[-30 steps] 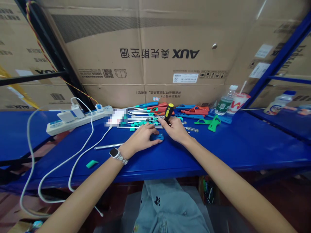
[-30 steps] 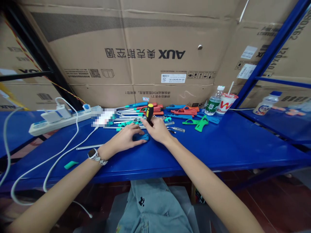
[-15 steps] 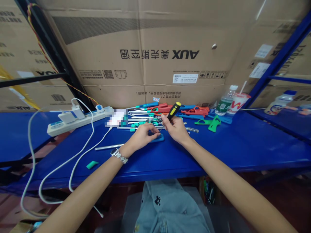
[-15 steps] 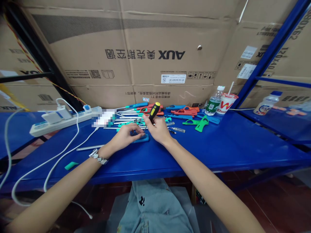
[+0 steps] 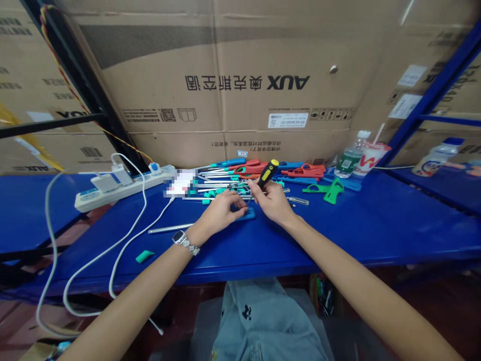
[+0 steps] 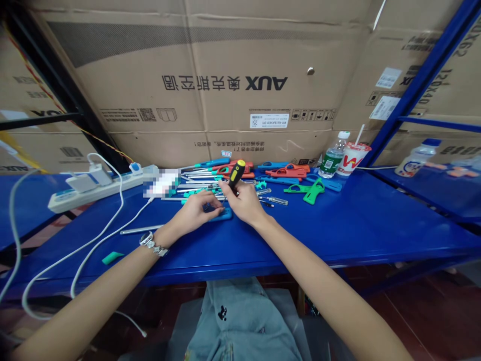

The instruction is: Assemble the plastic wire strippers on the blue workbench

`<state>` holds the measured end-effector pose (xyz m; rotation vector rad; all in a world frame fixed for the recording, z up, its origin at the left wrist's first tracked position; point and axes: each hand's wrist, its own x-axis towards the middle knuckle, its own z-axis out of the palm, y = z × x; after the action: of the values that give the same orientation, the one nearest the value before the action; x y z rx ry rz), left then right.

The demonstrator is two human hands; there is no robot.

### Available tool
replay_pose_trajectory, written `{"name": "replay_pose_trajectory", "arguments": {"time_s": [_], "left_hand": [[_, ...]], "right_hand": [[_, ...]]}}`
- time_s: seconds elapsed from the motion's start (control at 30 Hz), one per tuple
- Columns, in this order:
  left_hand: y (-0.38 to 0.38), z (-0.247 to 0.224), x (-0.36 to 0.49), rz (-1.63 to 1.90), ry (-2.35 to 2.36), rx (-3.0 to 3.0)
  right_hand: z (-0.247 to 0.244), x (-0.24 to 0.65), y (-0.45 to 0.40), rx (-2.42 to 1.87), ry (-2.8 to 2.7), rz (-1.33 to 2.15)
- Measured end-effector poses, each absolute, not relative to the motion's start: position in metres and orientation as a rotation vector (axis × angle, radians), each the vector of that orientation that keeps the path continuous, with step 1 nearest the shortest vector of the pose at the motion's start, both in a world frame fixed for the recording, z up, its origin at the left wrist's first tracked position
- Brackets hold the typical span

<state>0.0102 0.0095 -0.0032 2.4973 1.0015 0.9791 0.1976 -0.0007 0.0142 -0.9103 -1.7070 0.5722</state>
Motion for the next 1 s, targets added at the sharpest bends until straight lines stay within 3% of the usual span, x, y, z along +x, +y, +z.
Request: {"name": "replay_pose_trajectory", "arguments": {"time_s": [0.33,0.63,1.0], "left_hand": [[0.008,-0.001,0.01,0.932,1.017,2.596],[0.007,-0.001,0.01,0.988,1.024,2.556],[0.009,-0.002,0.003,0.707,1.057,2.623]], "right_hand": [[0.013,0.193,-0.005,-0.85,-1.883,0.459],[0.016,0.206,0.008,-0.983,-1.71,0.442],[0.013,0.206,0.009,-1.018,-1.813,0.468]]}}
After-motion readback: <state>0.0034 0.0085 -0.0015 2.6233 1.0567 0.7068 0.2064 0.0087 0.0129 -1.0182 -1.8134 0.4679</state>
